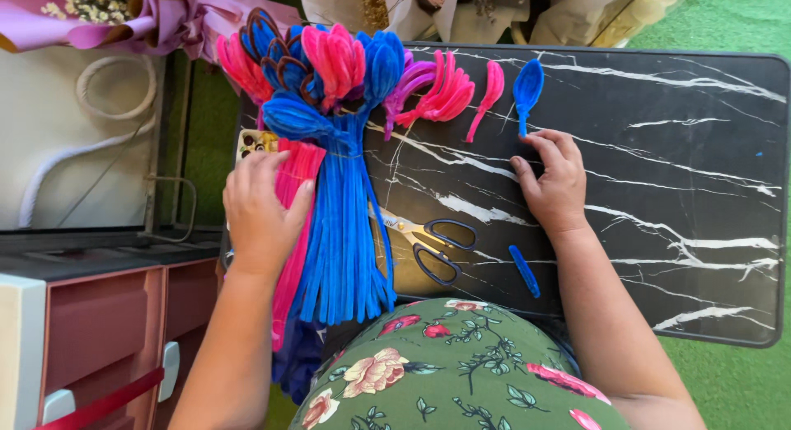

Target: The person twists pink pipe cleaners into loops, uses scissors to cut small sections, and assembles the pieces into a bundle.

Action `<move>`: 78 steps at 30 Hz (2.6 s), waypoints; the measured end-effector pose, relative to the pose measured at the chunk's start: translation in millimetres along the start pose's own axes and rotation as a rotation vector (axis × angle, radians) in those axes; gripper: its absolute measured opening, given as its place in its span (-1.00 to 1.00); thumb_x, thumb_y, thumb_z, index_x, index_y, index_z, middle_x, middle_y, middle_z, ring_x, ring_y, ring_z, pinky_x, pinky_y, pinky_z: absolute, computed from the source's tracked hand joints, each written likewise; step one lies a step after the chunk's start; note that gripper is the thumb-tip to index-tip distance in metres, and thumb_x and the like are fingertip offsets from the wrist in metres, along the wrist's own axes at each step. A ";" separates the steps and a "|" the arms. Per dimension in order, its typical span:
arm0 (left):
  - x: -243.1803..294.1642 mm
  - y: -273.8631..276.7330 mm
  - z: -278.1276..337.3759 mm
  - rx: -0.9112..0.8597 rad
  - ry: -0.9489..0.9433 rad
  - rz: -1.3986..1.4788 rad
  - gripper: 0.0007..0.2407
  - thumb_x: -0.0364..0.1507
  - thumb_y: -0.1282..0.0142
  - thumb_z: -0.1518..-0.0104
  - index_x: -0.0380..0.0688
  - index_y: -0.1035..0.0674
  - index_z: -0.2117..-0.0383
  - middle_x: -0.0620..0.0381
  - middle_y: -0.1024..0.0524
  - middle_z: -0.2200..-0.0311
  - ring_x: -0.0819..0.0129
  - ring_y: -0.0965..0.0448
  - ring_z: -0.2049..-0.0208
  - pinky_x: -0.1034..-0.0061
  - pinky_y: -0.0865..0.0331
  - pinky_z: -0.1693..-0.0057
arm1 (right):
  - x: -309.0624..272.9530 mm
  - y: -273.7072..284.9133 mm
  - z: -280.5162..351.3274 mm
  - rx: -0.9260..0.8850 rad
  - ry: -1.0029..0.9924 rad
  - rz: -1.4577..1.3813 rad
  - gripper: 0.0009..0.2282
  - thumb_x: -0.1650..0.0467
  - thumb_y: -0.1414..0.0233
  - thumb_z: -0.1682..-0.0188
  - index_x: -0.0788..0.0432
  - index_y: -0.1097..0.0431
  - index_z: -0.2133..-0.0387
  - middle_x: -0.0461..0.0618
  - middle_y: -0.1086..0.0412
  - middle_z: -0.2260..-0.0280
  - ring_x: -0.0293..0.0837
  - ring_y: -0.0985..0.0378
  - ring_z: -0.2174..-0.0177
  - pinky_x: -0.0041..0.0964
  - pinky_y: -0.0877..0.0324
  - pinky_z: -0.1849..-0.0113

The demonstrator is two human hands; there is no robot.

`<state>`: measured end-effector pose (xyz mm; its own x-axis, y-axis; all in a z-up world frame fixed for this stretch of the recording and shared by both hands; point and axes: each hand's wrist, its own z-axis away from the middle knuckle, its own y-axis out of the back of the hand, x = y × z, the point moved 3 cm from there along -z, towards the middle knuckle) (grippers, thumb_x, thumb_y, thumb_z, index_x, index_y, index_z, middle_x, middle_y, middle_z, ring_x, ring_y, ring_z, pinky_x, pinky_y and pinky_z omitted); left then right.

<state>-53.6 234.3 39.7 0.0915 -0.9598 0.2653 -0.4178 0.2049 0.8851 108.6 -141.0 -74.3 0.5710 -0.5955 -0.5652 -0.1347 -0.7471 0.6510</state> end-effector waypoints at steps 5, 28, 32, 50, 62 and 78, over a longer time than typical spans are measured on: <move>-18.6 -1.7 30.3 -0.250 0.265 -0.053 -0.38 -0.14 -0.28 0.06 -0.25 -0.38 -0.09 -0.20 -0.42 0.11 -0.19 -0.47 0.06 0.02 -0.35 0.02 | -12.9 4.4 -1.6 -0.008 0.008 -0.021 -0.82 0.36 -0.21 0.06 0.07 -0.51 0.20 -0.05 -0.38 0.23 0.03 -0.47 0.23 -0.13 -0.34 0.10; -60.0 -11.9 52.1 -0.346 0.692 0.389 -0.45 -0.20 -0.26 0.15 -0.06 -0.43 -0.03 -0.15 -0.48 0.20 -0.15 -0.49 0.08 0.07 -0.35 -0.01 | -12.0 3.3 1.6 -0.013 0.037 -0.001 -0.93 0.39 -0.18 0.01 0.05 -0.52 0.29 -0.08 -0.40 0.27 0.00 -0.48 0.27 -0.17 -0.35 0.12; -55.0 -6.6 53.1 -0.219 0.727 0.578 -0.53 -0.32 -0.26 0.13 -0.11 -0.47 0.01 -0.14 -0.48 0.27 -0.06 -0.53 0.16 0.12 -0.36 0.06 | -12.8 1.7 2.1 -0.012 0.045 0.016 -0.94 0.39 -0.19 0.01 0.05 -0.53 0.29 -0.08 -0.41 0.27 -0.01 -0.48 0.27 -0.16 -0.35 0.13; -11.4 75.6 16.0 0.031 0.664 1.624 -0.47 -0.41 -0.18 0.15 -0.24 -0.36 -0.05 -0.24 -0.49 0.18 0.04 -0.64 0.27 0.26 -0.60 0.16 | -42.6 15.9 -5.4 0.044 -0.040 -0.167 -0.84 0.45 -0.16 -0.01 0.14 -0.48 0.15 0.03 -0.36 0.24 0.02 -0.46 0.30 -0.14 -0.37 0.17; 137.2 22.7 -44.4 -0.160 0.196 1.331 -0.46 -0.28 -0.25 -0.06 -0.03 -0.26 -0.16 0.03 -0.41 0.02 0.25 -0.47 0.03 0.30 -0.38 -0.13 | -205.5 34.5 -10.9 -0.421 -0.421 -1.015 -0.41 0.39 -0.26 0.30 0.22 -0.19 -0.03 0.20 -0.34 0.11 -0.05 -0.40 0.10 -0.05 -0.27 0.05; -5.0 -20.9 -16.9 -0.017 -0.338 -0.224 -0.61 -0.49 -0.16 0.26 -0.03 -0.57 0.16 0.14 -0.53 0.15 0.07 -0.40 -0.09 0.01 -0.01 -0.27 | -132.8 126.7 23.2 0.128 -0.746 -1.080 -0.47 0.43 -0.03 0.18 0.25 -0.12 -0.13 0.10 -0.38 0.18 -0.04 -0.52 0.25 -0.22 -0.49 0.20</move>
<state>-30.0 238.0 26.3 -0.1249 -0.9895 -0.0730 -0.4059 -0.0162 0.9138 -3.1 -163.4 71.4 -0.1368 0.3262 -0.9354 0.0058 -0.9440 -0.3300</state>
